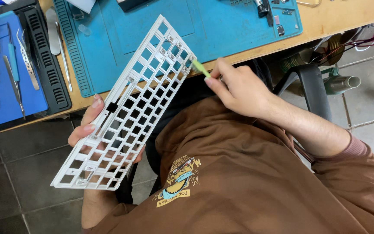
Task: The person cleans a white keyboard case using a green toothbrush to scrub the switch cavities and a handheld air blower to remove debris. The person rotates the case to access different areas and continues scrubbing the interior surfaces.
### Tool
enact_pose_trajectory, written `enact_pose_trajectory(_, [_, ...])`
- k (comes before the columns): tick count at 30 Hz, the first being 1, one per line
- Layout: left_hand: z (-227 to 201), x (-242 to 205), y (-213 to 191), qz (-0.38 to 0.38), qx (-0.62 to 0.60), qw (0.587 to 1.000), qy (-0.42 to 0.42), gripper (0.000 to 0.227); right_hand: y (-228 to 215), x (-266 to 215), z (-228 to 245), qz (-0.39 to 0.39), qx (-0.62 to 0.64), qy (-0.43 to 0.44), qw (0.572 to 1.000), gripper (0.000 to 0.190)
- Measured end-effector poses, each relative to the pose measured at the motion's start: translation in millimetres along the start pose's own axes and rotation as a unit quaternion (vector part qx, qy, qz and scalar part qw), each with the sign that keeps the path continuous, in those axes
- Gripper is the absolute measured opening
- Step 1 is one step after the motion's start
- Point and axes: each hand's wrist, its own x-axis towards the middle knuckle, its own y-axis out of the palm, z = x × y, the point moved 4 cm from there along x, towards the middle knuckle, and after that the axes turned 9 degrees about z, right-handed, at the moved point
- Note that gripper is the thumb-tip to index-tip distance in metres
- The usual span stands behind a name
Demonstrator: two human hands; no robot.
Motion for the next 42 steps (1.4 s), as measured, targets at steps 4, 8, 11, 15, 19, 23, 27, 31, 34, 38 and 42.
enact_pose_trajectory(4, [3.5,-0.3,-4.0,0.017,-0.049,0.999,-0.011,0.098,6.8,0.4,-0.1,0.043,0.025,-0.026,0.998,0.021])
enact_pose_trajectory(8, [6.3,-2.0,-1.9,0.0,-0.04,0.999,0.004,0.096,-1.0,-2.1,12.0,0.111,0.086,-0.038,0.989,0.023])
enact_pose_trajectory(11, [0.4,7.9,-3.9,0.026,-0.053,0.998,0.004,0.098,10.1,1.0,-4.6,-0.014,-0.011,0.008,1.0,0.025])
enact_pose_trajectory(15, [-5.1,9.2,-0.6,-0.001,-0.041,0.999,-0.01,0.098,16.0,3.3,5.9,0.083,0.087,-0.093,0.988,0.021])
enact_pose_trajectory(19, [-12.2,16.3,-2.3,0.025,-0.065,0.997,-0.028,0.1,20.0,7.6,-1.3,-0.049,-0.04,-0.091,0.994,0.02])
enact_pose_trajectory(23, [-13.2,13.5,-1.1,0.018,-0.12,0.991,-0.052,0.116,23.8,7.0,-1.8,-0.059,-0.124,-0.134,0.981,0.021])
enact_pose_trajectory(27, [-8.5,15.8,-3.2,0.01,-0.083,0.996,-0.033,0.119,38.9,1.7,-8.0,-0.085,-0.174,-0.147,0.97,0.022])
enact_pose_trajectory(31, [-14.0,17.4,-0.3,0.013,-0.105,0.993,-0.05,0.116,34.8,12.1,13.9,-0.127,-0.189,-0.159,0.961,0.022])
enact_pose_trajectory(34, [-11.9,17.0,-0.7,0.011,-0.107,0.993,-0.046,0.117,38.0,11.1,11.8,-0.123,-0.181,-0.147,0.965,0.023])
enact_pose_trajectory(38, [-12.7,18.1,-2.2,0.012,-0.081,0.995,-0.054,0.116,44.5,-0.1,1.2,-0.123,-0.185,-0.146,0.964,0.028])
enact_pose_trajectory(42, [-13.5,14.3,-1.7,0.007,-0.145,0.987,-0.073,0.121,39.3,15.6,13.2,-0.125,-0.182,-0.151,0.964,0.021])
